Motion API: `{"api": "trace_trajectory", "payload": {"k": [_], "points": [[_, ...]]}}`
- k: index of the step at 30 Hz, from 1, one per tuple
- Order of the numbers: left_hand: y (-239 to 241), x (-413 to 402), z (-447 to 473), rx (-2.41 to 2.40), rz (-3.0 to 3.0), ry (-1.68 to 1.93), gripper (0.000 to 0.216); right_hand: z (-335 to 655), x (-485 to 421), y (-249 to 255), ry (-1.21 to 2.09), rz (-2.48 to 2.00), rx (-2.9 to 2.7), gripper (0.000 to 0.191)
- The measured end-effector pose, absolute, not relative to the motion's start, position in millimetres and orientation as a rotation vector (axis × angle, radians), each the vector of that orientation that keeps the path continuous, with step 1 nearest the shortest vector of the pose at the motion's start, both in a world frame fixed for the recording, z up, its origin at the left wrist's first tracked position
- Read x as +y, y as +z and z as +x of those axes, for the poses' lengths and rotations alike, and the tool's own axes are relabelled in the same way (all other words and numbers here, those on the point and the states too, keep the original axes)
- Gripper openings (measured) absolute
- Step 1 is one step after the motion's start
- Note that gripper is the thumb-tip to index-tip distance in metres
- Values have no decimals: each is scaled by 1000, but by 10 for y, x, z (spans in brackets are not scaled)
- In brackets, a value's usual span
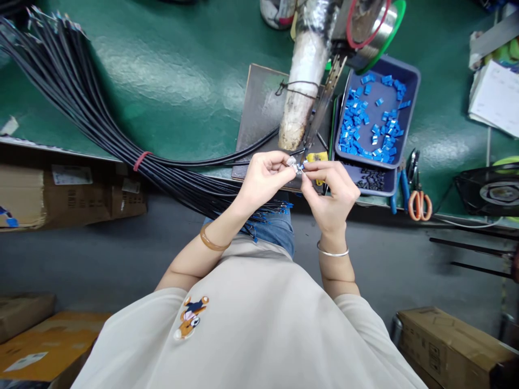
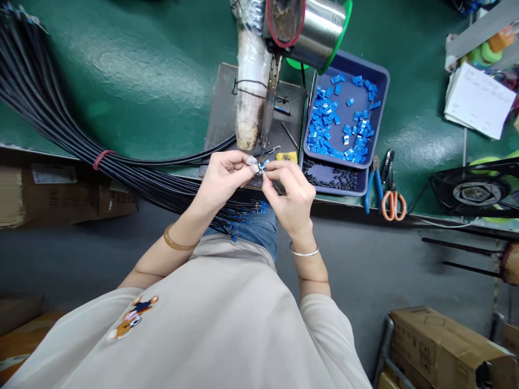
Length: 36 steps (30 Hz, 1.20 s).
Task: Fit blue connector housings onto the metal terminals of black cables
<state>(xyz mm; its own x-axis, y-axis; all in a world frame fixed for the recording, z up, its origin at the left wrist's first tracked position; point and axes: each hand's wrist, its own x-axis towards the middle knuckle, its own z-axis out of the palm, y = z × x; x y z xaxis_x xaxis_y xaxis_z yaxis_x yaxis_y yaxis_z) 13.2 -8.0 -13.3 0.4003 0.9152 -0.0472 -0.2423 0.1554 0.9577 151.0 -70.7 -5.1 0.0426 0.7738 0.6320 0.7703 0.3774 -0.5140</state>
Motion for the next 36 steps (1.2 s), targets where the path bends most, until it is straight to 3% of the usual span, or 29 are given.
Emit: {"api": "trace_trajectory", "payload": {"k": [21, 29, 36], "points": [[-230, -128, 98, 759, 1124, 985, 8, 1472, -790, -134, -167, -1338, -1758, 17], [-212, -221, 55, 761, 1095, 908, 9, 1477, -878, -113, 118, -1394, -1576, 14], [-222, -244, 51, 790, 1137, 916, 6, 1432, -893, -99, 44, -1393, -1671, 15]]}}
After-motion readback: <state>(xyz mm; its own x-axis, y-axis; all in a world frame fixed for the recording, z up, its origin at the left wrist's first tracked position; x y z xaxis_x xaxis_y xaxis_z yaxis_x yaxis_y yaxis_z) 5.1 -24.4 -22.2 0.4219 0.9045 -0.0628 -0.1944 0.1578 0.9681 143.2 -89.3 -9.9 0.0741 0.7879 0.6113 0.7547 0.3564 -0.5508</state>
